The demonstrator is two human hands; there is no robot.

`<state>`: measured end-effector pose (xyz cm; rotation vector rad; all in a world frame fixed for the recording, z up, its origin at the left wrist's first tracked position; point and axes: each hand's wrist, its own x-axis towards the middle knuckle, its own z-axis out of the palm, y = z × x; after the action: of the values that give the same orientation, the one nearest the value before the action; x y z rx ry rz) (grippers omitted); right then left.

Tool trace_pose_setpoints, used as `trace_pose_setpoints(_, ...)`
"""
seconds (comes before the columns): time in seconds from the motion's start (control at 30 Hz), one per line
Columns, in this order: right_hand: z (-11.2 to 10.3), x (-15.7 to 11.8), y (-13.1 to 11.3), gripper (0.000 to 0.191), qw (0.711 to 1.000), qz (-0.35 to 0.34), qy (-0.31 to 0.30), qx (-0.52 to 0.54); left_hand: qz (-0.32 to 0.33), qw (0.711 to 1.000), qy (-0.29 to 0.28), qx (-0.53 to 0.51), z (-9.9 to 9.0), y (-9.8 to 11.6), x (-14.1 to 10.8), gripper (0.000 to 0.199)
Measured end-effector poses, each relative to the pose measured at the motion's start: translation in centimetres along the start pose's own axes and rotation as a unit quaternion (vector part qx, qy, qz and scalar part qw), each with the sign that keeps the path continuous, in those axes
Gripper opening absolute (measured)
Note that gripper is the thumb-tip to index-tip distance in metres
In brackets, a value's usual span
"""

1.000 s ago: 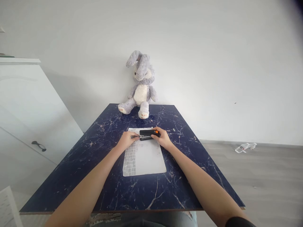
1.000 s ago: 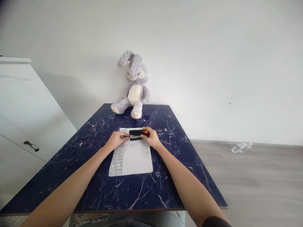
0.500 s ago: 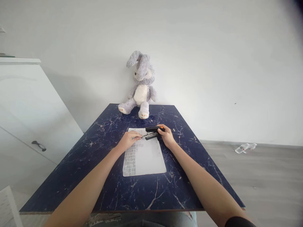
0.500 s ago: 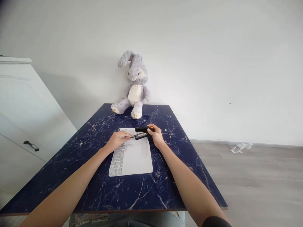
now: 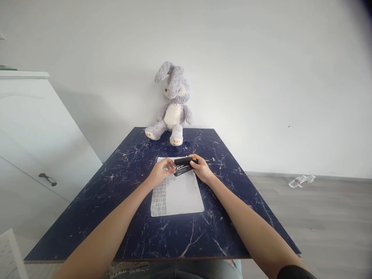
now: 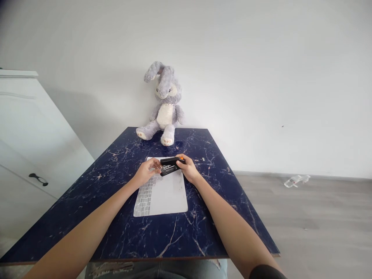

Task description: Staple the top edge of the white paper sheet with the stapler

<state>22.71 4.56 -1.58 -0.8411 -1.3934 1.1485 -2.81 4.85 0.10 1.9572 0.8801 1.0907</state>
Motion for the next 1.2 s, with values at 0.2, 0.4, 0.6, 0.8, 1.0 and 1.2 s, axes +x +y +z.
trace_pose_setpoints(0.2,1.0,-0.3,-0.5,0.047,0.996,0.021,-0.030,0.082,-0.031,0.995,-0.051,-0.078,0.5,-0.8,0.1,0.036)
trace_pose_setpoints(0.4,1.8,-0.5,-0.8,0.038,0.988,0.026,-0.039,0.147,-0.041,0.997,-0.017,-0.063,0.5,-1.2,0.2,0.036)
trace_pose_setpoints(0.6,1.9,-0.6,-0.8,0.038,0.992,0.025,-0.036,0.118,-0.055,0.997,0.003,-0.058,0.5,-1.5,0.2,0.033)
trace_pose_setpoints(0.8,2.1,-0.6,-1.0,0.038,0.999,-0.013,-0.030,0.022,-0.071,0.994,0.002,-0.085,0.3,-1.6,0.3,0.042)
trace_pose_setpoints(1.0,1.0,-0.3,-1.1,0.040,1.000,-0.014,-0.012,0.002,-0.077,0.991,-0.024,-0.103,0.6,-1.4,0.2,0.044)
trace_pose_setpoints(1.2,0.1,-0.3,-1.8,0.045,0.977,-0.066,-0.075,-0.187,-0.066,0.996,-0.030,-0.057,0.5,-1.0,0.2,0.045)
